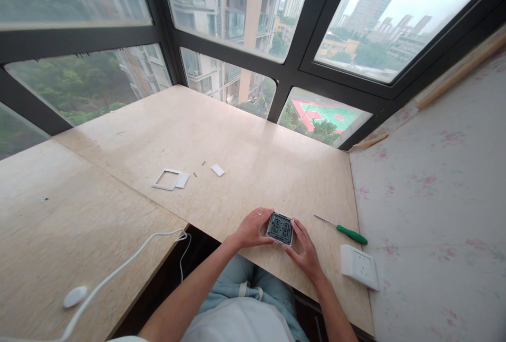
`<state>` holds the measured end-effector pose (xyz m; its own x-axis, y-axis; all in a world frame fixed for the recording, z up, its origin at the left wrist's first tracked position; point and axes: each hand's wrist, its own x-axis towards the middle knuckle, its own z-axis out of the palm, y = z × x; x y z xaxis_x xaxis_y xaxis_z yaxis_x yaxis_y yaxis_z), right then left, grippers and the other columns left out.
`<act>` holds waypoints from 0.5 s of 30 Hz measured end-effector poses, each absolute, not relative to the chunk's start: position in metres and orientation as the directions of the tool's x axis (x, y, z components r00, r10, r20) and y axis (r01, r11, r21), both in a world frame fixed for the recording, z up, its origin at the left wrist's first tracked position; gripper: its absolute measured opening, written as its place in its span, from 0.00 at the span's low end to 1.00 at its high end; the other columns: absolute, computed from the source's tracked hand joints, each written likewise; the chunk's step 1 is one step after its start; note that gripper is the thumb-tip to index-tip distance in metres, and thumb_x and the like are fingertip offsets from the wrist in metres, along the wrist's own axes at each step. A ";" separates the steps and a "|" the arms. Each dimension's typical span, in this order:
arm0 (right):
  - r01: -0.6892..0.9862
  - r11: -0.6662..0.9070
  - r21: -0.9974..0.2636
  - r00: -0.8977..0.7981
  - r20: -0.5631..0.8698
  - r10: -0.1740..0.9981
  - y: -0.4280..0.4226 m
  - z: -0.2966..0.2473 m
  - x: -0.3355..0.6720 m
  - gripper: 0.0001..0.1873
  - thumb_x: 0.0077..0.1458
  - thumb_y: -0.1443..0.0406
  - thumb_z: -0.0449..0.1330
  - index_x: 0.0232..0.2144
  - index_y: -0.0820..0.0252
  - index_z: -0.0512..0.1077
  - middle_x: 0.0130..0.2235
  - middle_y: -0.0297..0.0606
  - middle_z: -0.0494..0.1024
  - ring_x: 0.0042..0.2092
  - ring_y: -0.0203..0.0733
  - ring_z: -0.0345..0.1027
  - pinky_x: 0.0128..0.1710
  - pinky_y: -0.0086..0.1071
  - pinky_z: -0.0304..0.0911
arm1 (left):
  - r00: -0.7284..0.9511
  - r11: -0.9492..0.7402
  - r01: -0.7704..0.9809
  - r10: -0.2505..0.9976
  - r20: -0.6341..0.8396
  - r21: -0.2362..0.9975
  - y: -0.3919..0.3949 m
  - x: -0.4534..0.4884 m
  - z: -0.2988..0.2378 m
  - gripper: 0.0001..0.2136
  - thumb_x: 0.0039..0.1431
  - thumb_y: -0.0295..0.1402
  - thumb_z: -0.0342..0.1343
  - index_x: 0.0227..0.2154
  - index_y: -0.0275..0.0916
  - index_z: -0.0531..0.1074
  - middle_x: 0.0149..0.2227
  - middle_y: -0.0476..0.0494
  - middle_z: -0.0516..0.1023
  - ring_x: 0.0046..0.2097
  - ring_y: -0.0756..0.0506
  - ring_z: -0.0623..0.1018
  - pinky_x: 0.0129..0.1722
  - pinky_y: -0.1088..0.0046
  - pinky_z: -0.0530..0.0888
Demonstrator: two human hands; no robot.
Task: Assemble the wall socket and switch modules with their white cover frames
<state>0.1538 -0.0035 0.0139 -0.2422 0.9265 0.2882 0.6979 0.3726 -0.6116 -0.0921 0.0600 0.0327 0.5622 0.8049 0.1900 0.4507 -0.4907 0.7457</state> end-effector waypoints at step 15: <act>0.681 0.356 -0.640 -0.226 0.279 0.933 -0.003 0.010 0.155 0.36 0.59 0.58 0.60 0.66 0.52 0.53 0.66 0.47 0.59 0.66 0.56 0.55 0.62 0.55 0.57 | 0.550 -0.525 0.445 0.800 0.242 0.725 0.061 -0.092 0.025 0.44 0.46 0.53 0.66 0.62 0.38 0.58 0.60 0.34 0.68 0.61 0.36 0.67 0.63 0.55 0.63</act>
<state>0.1554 -0.0030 0.0103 -0.2259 0.9334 0.2789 0.6811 0.3560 -0.6398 -0.0917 0.0605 0.0250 0.5497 0.7996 0.2420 0.4448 -0.5253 0.7254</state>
